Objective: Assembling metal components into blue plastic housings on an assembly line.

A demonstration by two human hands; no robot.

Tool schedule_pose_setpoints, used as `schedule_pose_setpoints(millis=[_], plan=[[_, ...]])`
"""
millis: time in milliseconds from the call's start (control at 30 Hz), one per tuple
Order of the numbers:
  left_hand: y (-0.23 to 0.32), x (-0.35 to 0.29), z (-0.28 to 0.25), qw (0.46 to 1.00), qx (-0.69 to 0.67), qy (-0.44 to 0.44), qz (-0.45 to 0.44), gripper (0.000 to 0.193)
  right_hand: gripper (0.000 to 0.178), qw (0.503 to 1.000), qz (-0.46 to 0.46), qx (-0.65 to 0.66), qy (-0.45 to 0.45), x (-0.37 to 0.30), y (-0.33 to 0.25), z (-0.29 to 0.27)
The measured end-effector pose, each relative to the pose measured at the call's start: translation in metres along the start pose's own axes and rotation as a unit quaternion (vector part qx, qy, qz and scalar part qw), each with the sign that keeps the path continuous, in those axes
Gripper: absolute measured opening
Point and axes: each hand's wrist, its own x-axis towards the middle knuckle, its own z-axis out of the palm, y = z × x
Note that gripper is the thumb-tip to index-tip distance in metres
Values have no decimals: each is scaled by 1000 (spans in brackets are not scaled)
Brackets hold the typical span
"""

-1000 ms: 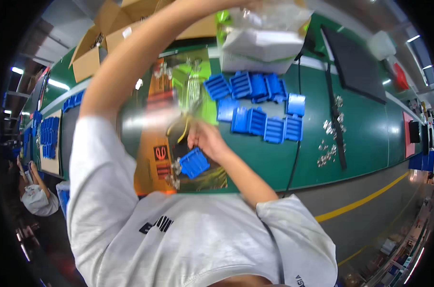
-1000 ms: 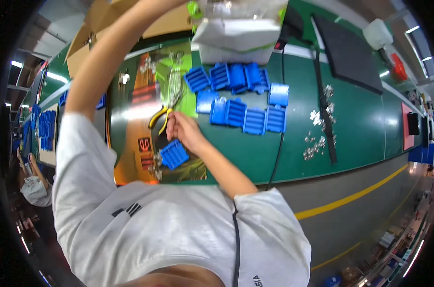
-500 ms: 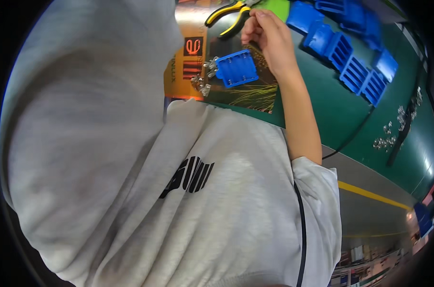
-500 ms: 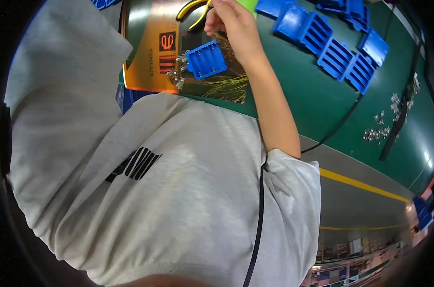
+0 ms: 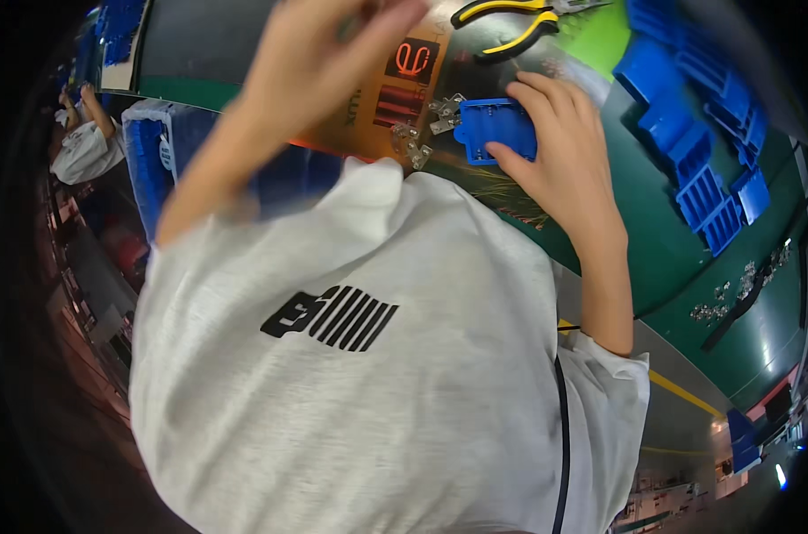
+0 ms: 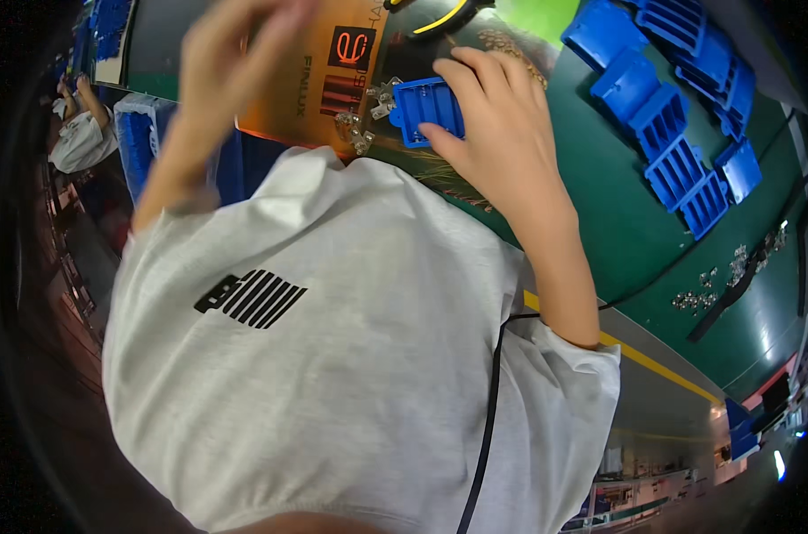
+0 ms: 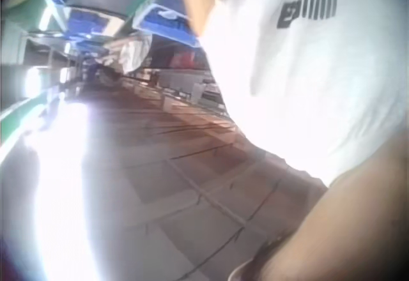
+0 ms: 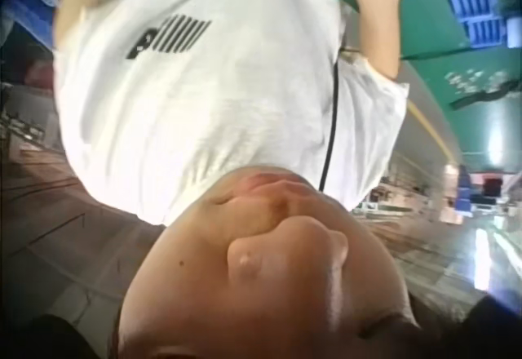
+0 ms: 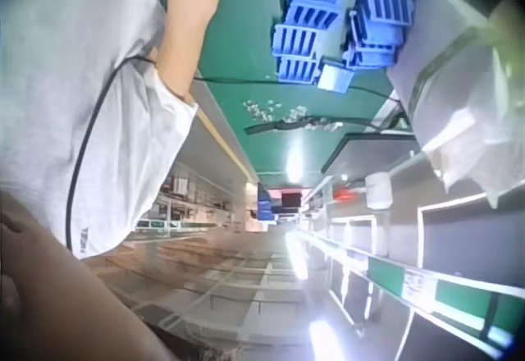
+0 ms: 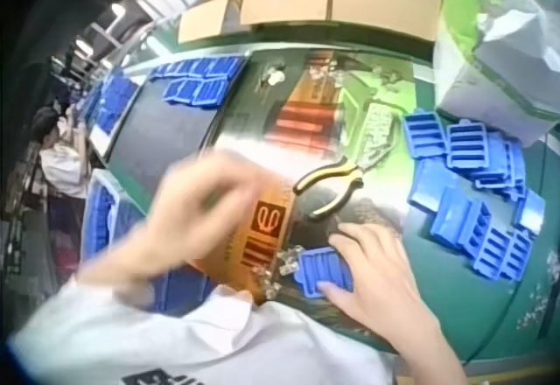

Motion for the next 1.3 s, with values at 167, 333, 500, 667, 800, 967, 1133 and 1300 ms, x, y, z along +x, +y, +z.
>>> schedule_pose_setpoints(millis=[167, 333, 500, 667, 800, 967, 1133, 1300], plan=[[27, -119, 37, 924, -111, 37, -364, 24, 52, 998, 30, -30, -51, -5, -9, 2], [33, -132, 67, 942, 36, 54, -329, 35, 50, 995, 72, -47, -48, -8, -8, 10], [25, -132, 71, 951, 70, 39, -299, 23, 53, 995, 58, -78, -8, -12, -19, 8], [21, -133, 59, 944, -9, 44, -328, 17, 53, 978, 181, -100, 10, -31, -23, 3], [20, -125, 53, 919, -133, 84, -362, 15, 36, 973, 197, -117, 31, -28, -23, 7], [36, -100, 43, 812, -403, 64, -418, 21, 27, 965, 231, -122, 24, -24, -21, 6], [24, -87, 49, 804, -451, 23, -388, 22, 27, 912, 403, 59, 51, -16, -21, -9], [15, -82, 48, 799, -458, 84, -381, 19, 15, 772, 407, 481, 80, -19, 1, -18]])
